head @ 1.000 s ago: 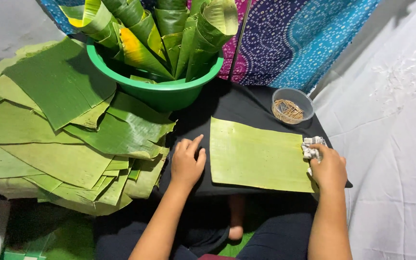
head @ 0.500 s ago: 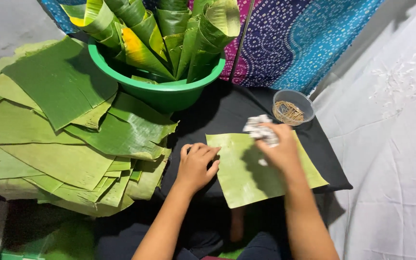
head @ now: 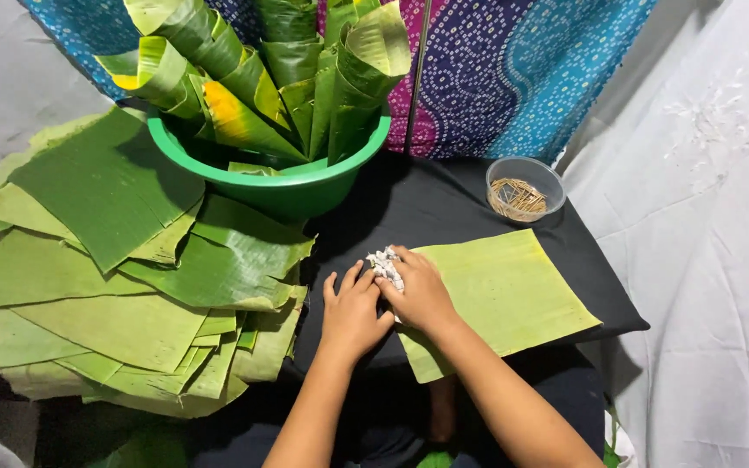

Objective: Cleaning banana leaves and folding them into cones secured with wooden pins

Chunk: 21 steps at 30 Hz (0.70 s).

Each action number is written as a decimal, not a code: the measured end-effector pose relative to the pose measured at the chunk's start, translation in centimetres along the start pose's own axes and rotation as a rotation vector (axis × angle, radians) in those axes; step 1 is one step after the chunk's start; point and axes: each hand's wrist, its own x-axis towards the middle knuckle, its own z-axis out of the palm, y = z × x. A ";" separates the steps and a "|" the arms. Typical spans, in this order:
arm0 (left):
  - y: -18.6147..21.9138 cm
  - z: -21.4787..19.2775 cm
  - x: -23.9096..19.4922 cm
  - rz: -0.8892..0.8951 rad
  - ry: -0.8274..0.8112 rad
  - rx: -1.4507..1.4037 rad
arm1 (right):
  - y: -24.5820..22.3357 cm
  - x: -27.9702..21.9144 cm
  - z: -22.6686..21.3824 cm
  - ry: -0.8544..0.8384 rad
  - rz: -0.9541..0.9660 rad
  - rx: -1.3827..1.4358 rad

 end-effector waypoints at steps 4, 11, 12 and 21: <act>-0.2 0.6 0.1 -0.003 0.009 0.005 | 0.6 -0.5 0.3 -0.031 0.006 0.055; -0.3 0.7 0.1 -0.002 0.014 0.016 | 1.0 -0.6 0.6 -0.055 0.047 0.083; -0.3 0.8 0.1 0.000 0.015 0.017 | 1.0 -0.6 0.5 -0.055 0.048 0.083; -0.2 0.6 0.1 -0.009 0.016 0.004 | 0.7 -0.6 0.3 -0.064 0.065 0.100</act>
